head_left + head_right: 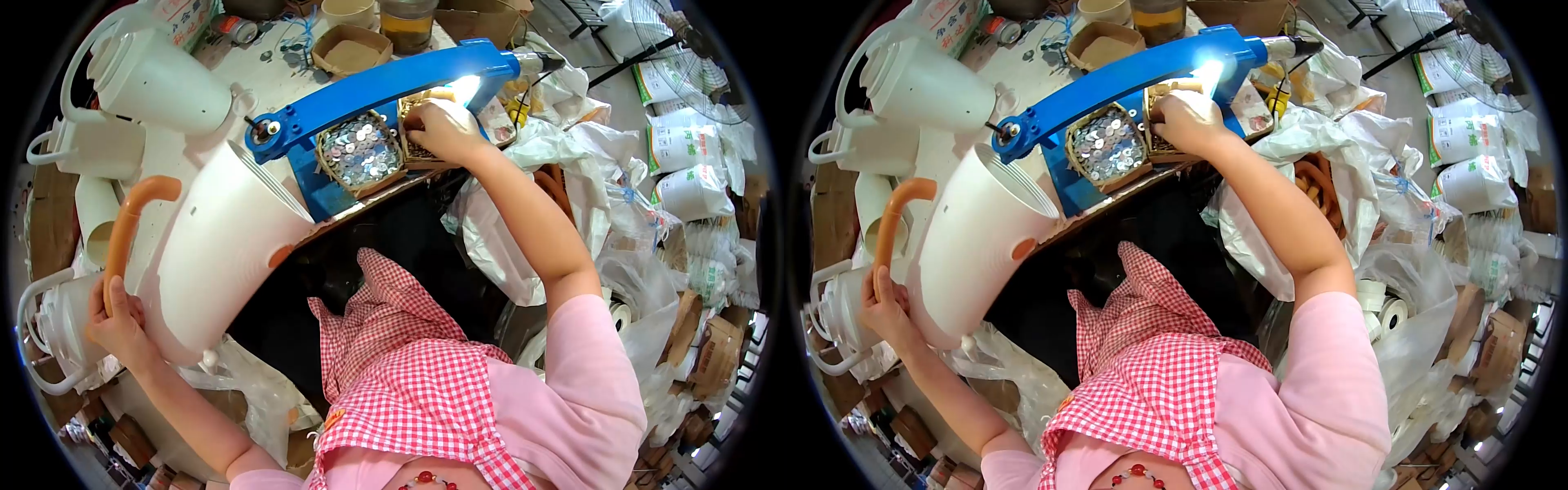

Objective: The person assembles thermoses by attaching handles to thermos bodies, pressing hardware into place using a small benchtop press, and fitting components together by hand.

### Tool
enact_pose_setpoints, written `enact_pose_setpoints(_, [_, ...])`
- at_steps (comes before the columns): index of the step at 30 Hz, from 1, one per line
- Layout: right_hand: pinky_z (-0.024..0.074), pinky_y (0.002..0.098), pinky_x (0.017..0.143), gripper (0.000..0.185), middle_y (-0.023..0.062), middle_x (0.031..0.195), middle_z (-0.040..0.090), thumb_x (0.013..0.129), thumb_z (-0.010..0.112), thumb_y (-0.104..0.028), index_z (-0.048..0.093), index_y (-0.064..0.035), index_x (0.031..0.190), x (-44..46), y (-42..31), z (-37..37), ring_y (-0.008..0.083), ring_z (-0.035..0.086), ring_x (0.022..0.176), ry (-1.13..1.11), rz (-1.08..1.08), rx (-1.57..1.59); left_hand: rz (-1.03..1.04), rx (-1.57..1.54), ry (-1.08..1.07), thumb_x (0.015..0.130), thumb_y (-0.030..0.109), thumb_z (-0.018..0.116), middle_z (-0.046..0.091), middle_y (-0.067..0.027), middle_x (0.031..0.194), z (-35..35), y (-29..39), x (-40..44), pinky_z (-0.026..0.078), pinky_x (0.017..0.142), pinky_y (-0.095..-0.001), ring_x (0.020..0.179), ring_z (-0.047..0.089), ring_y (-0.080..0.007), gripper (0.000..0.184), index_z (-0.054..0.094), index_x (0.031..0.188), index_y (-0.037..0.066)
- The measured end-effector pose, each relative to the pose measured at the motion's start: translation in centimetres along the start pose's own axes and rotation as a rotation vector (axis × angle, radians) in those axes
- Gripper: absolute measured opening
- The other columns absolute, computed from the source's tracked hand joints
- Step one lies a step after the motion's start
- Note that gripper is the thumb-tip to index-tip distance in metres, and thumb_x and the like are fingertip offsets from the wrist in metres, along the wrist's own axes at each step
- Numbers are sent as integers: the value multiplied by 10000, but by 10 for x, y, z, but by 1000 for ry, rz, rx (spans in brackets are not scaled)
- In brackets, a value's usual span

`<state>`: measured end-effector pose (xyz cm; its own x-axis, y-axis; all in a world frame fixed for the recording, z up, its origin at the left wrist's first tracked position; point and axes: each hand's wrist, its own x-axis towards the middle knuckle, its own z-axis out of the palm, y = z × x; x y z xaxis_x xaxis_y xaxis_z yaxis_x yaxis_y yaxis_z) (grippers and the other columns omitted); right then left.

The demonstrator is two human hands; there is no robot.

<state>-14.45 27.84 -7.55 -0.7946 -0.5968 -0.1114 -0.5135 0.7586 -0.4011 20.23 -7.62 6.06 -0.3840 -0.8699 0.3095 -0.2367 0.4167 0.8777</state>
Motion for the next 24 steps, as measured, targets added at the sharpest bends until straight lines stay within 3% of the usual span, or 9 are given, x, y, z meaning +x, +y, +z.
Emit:
enact_pose_setpoints(2, [538, 412, 858, 247, 112, 981, 737, 830, 680, -241, 740, -114, 1033, 5, 8, 6, 299, 692, 971, -14, -98, 118, -34, -30, -82, 923, 200, 751, 465, 72, 624, -7, -12, -9, 258, 445, -191, 487, 363, -20, 269, 667, 1086, 4])
enact_pose_setpoints(7, [537, 399, 842, 202, 121, 984, 731, 828, 680, -167, 727, -87, 1008, 5, 19, 10, 300, 695, 953, -109, -127, 108, -38, -10, -184, 905, 185, 769, 572, 33, 778, 1, -25, -27, 306, 487, -172, 556, 429, -21, 263, 666, 1072, 11])
enact_pose_setpoints(10, [536, 407, 837, 188, 125, 981, 724, 822, 677, -153, 719, -72, 987, 13, 27, 20, 303, 692, 952, -129, -173, 45, -19, -1, -165, 928, 223, 749, 514, 56, 709, -2, -35, -28, 255, 451, -181, 517, 387, -14, 265, 667, 1075, 18])
enact_pose_setpoints(11, [519, 387, 808, 147, 161, 927, 670, 814, 650, -8, 667, 7, 960, 10, 28, 22, 310, 670, 898, -88, -187, 76, -22, -2, -160, 928, 223, 749, 514, 56, 709, -2, -37, -30, 255, 451, -181, 517, 387, -14, 265, 667, 1075, 18])
enact_pose_setpoints(14, [515, 392, 812, 171, 161, 940, 663, 801, 653, -2, 661, 8, 972, 13, 29, 23, 309, 660, 890, -143, -229, 165, -53, -15, -110, 930, 224, 748, 506, 58, 700, -2, -38, -36, 258, 453, -181, 522, 390, -14, 266, 665, 1077, 18])
enact_pose_setpoints(16, [514, 394, 811, 163, 159, 927, 660, 806, 652, -13, 659, 7, 967, 9, 26, 16, 307, 659, 896, -168, -216, 168, -65, -36, -157, 908, 180, 766, 566, 33, 764, -5, -37, -38, 312, 501, -171, 566, 436, -25, 253, 664, 1064, 10])
enact_pose_setpoints(18, [512, 395, 810, 156, 158, 914, 657, 810, 651, -24, 657, 5, 962, 6, 20, 6, 305, 658, 902, -191, -206, 169, -66, -40, -157, 910, 180, 764, 567, 32, 765, -6, -37, -38, 311, 500, -171, 566, 436, -24, 251, 663, 1064, 10])
enact_pose_setpoints(20, [513, 404, 841, 119, 155, 973, 690, 840, 626, -130, 671, -27, 878, 4, 13, -4, 336, 664, 953, -206, -244, -8, -66, -46, -159, 912, 179, 762, 567, 32, 766, -5, -36, -38, 310, 498, -171, 566, 437, -24, 249, 663, 1065, 10])
enact_pose_setpoints(24, [514, 410, 815, 141, 142, 953, 690, 853, 629, -159, 650, -20, 845, -2, 10, -9, 333, 666, 906, -145, -263, 4, -38, -33, -145, 927, 194, 746, 539, 43, 739, -5, -39, -39, 296, 486, -170, 551, 415, -16, 255, 657, 1082, 12])
